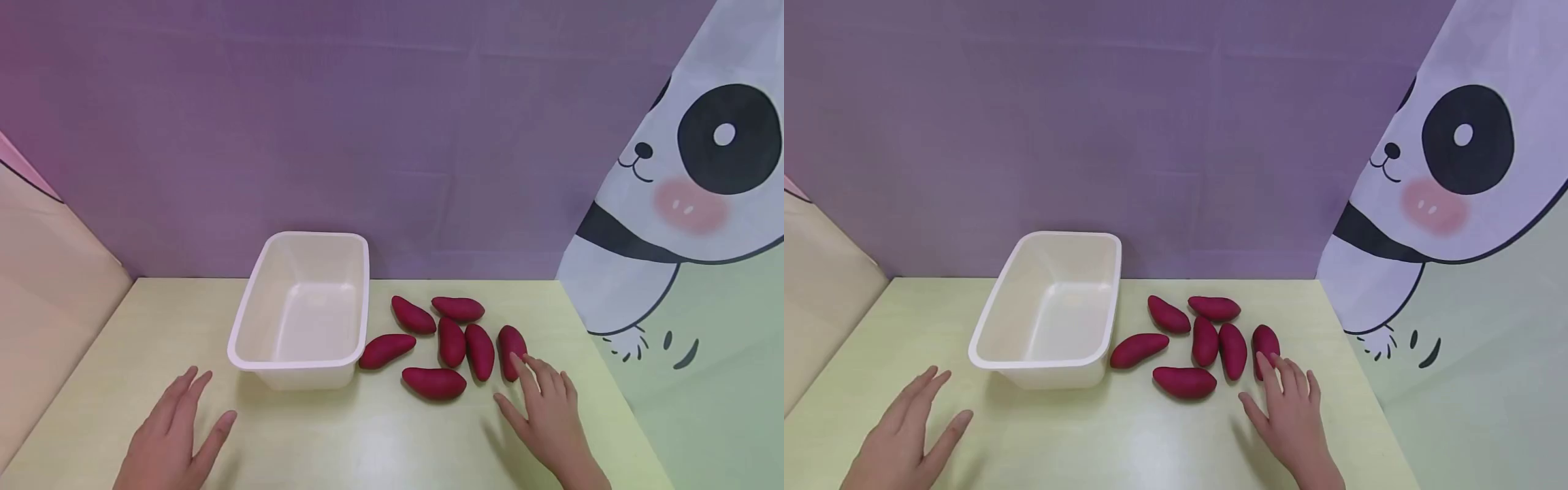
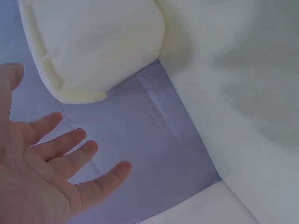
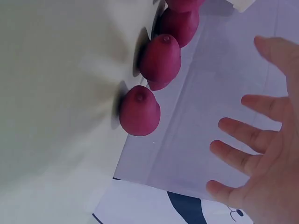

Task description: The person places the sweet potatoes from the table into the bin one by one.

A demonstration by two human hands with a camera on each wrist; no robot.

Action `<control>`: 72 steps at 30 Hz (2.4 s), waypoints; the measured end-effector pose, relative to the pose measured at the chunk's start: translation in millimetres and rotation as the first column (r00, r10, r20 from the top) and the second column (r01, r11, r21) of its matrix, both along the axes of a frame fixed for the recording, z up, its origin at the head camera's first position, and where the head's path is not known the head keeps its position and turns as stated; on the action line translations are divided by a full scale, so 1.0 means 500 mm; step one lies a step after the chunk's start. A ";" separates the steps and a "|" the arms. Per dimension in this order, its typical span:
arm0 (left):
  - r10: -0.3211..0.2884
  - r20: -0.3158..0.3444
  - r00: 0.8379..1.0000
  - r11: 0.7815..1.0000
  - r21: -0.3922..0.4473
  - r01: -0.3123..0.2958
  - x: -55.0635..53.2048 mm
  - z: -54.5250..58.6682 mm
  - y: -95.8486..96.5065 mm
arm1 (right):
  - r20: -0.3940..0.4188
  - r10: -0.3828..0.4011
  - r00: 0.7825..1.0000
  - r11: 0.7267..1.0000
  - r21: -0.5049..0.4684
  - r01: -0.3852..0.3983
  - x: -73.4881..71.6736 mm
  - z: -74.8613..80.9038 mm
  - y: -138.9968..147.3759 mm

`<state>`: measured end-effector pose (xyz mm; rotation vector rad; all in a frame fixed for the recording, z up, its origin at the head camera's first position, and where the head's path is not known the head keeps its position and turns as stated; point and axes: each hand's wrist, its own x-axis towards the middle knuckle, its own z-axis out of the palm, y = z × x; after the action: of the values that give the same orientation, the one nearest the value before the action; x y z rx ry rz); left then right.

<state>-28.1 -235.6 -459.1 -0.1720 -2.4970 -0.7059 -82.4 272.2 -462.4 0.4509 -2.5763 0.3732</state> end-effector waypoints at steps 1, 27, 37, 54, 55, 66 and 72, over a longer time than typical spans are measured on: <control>-0.002 0.025 1.000 1.000 0.022 0.001 -0.004 0.010 -0.001 | -0.018 -0.003 1.000 1.000 -0.006 0.003 -0.005 0.001 0.001; -0.100 0.218 0.971 0.950 0.311 0.028 -0.202 0.115 -0.025 | 0.481 -0.190 0.856 0.916 -0.227 0.330 -0.113 -0.017 0.023; -0.133 0.297 0.946 0.951 0.307 0.037 -0.209 0.110 -0.033 | 0.517 -0.129 0.847 0.902 -0.294 0.316 -0.125 -0.031 0.032; -0.156 0.343 0.926 0.944 0.328 0.037 -0.209 0.103 -0.045 | 0.494 -0.119 0.861 0.884 -0.343 0.319 -0.125 -0.010 0.042; -0.155 0.342 0.927 0.944 0.329 0.037 -0.209 0.103 -0.046 | 0.475 -0.110 0.873 0.888 -0.348 0.301 -0.128 -0.004 0.041; -0.136 0.336 0.932 0.951 0.309 0.027 -0.216 0.107 -0.047 | 0.311 0.103 0.945 0.944 -0.331 0.007 -0.215 0.122 -0.016; -0.145 0.352 0.925 0.942 0.334 0.021 -0.220 0.103 -0.049 | 0.317 0.200 0.927 0.949 -0.298 -0.102 -0.270 0.216 -0.095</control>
<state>-138.1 -260.0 -407.5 -0.0243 -2.6870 -1.2791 -217.4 224.9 -354.2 0.5230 -2.7664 0.9314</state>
